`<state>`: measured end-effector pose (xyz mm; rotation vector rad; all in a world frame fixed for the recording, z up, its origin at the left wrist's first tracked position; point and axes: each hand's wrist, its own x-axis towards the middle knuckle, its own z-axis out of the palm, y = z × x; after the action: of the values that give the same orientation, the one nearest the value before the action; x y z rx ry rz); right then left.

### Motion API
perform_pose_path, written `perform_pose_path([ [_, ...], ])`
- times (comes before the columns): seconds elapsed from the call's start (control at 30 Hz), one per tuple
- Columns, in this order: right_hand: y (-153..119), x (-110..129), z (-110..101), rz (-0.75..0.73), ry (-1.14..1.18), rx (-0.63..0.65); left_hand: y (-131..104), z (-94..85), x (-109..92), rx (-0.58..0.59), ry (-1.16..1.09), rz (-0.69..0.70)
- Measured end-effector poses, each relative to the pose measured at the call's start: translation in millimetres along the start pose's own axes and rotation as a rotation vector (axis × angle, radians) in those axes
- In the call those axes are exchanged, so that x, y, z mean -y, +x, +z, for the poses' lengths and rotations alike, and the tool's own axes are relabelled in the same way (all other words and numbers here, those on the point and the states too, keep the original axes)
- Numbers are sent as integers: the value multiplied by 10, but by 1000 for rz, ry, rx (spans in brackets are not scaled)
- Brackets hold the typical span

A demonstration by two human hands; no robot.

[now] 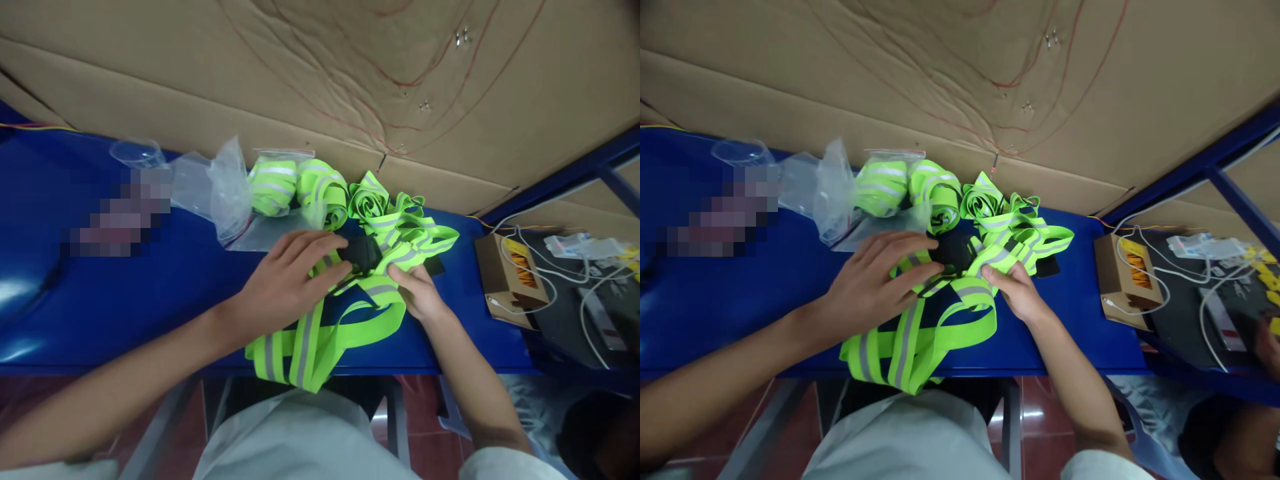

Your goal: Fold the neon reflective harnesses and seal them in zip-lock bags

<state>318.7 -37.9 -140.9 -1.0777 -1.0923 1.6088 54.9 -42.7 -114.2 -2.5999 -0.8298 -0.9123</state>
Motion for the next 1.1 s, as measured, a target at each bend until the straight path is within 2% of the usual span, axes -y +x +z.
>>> perform_pose_path([
  [0.1, 23, -5, 35, -55, 38, -126, -67, 143, 7, -67, 50, 72],
  [0.2, 83, -8, 30, -95, 37, -204, -184, 227, 2, 16, -73, 115],
  [0.27, 114, -20, -2, -110, 4, -203, -244, 227, 9, 56, -225, 97],
  [0.37, 112, -75, -63, -147, -146, -179, -256, 183, 22, -55, -358, -72],
  [0.43, 77, -132, -93, -182, -268, -160, -213, 164, 16, -173, -326, -214],
  [0.47, 56, -159, -103, -190, -318, -137, -185, 167, 9, -187, -283, -270],
  [0.57, 12, -205, -120, -177, -435, -20, -120, 230, -13, -77, -181, -360],
  [0.7, 40, -165, -139, -159, -535, 135, -140, 355, 6, 23, -223, -397],
  [0.8, 47, -70, -134, -151, -645, 289, -194, 399, 42, 100, -161, -364],
  [0.83, 30, -24, -115, -194, -697, 303, -208, 400, 50, 114, -116, -332],
  [0.87, 1, 27, -82, -275, -752, 276, -216, 395, 53, 119, -64, -289],
  [0.93, -86, 130, 36, -502, -887, 130, -213, 366, 44, 119, 34, -190],
  [1.0, -191, 207, 214, -666, -1108, 25, -180, 314, 15, 124, 96, -99],
  [1.1, -308, 227, 502, -642, -1558, 82, -90, 216, -48, 143, 148, -20],
])
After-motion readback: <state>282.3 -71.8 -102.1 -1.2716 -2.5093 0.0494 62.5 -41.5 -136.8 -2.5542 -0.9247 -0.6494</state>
